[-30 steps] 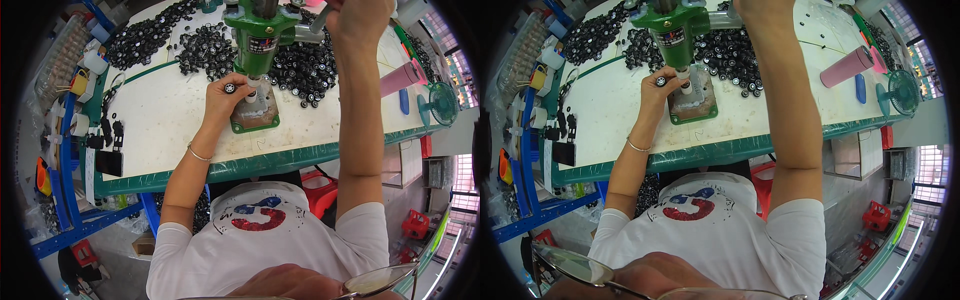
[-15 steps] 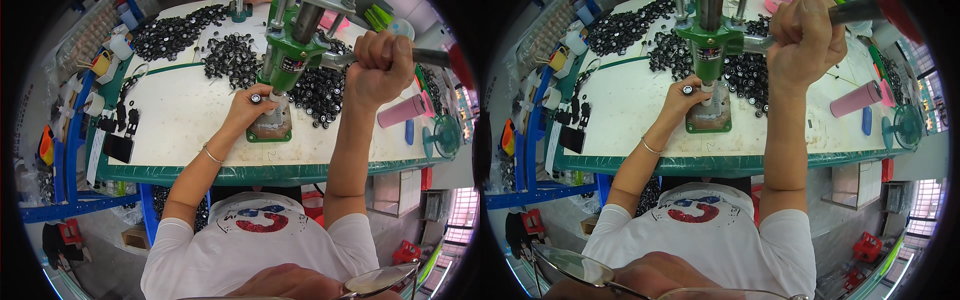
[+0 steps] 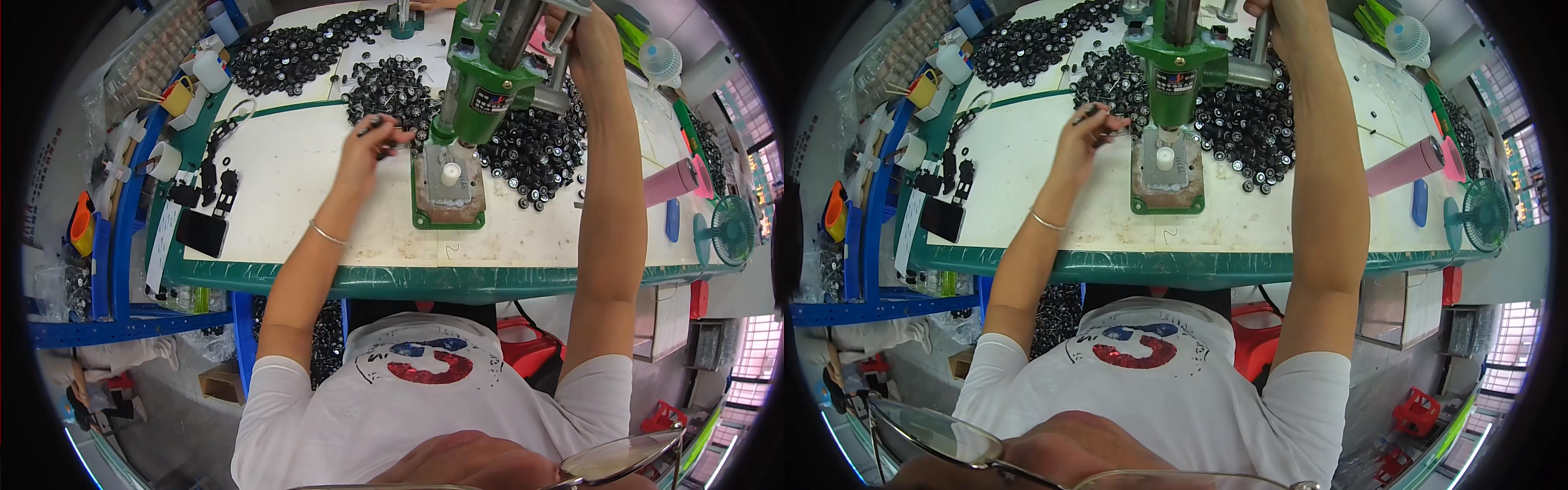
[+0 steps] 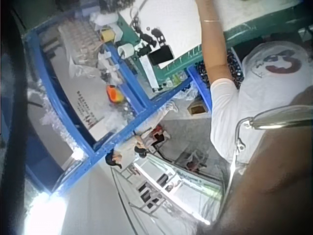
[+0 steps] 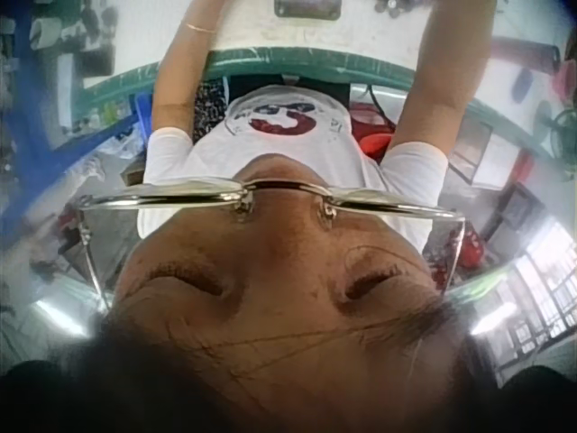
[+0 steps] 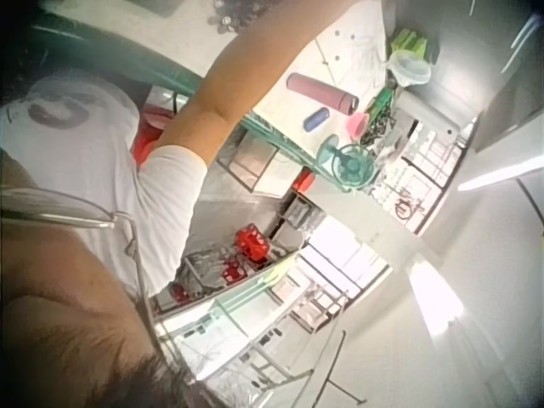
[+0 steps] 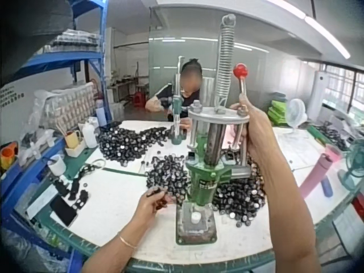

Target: The person repeatedly places small metal components into a green press machine and pulls the lever to operate it. They handle the components one at a time, positioning them under the press and then releasing the lever to complete the cycle.

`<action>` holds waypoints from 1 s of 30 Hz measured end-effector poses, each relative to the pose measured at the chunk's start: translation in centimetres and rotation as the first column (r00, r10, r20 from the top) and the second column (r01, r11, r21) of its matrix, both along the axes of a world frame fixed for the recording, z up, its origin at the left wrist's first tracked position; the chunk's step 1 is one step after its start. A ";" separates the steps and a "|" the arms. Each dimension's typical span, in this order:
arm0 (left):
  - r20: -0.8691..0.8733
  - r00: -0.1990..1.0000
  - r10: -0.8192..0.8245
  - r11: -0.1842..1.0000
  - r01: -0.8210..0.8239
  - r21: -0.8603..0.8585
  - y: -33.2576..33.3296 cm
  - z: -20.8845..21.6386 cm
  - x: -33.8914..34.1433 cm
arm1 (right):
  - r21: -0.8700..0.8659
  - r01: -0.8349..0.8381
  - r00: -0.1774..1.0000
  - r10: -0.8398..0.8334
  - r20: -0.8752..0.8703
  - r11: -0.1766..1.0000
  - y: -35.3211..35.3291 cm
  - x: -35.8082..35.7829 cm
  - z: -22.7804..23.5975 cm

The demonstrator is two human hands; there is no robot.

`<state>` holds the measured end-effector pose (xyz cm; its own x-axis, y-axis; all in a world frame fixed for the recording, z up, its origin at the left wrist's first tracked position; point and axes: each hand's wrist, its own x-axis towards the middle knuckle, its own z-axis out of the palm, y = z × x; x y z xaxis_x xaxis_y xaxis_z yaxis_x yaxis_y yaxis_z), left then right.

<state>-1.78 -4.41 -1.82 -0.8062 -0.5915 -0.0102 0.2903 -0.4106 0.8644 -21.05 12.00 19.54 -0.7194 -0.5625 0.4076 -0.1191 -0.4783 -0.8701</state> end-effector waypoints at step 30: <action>0.096 0.978 -0.185 0.983 0.186 -0.002 0.3 -0.5 2.2 | 0.628 0.411 0.770 0.117 -0.627 0.661 8.9 7.3 -21.8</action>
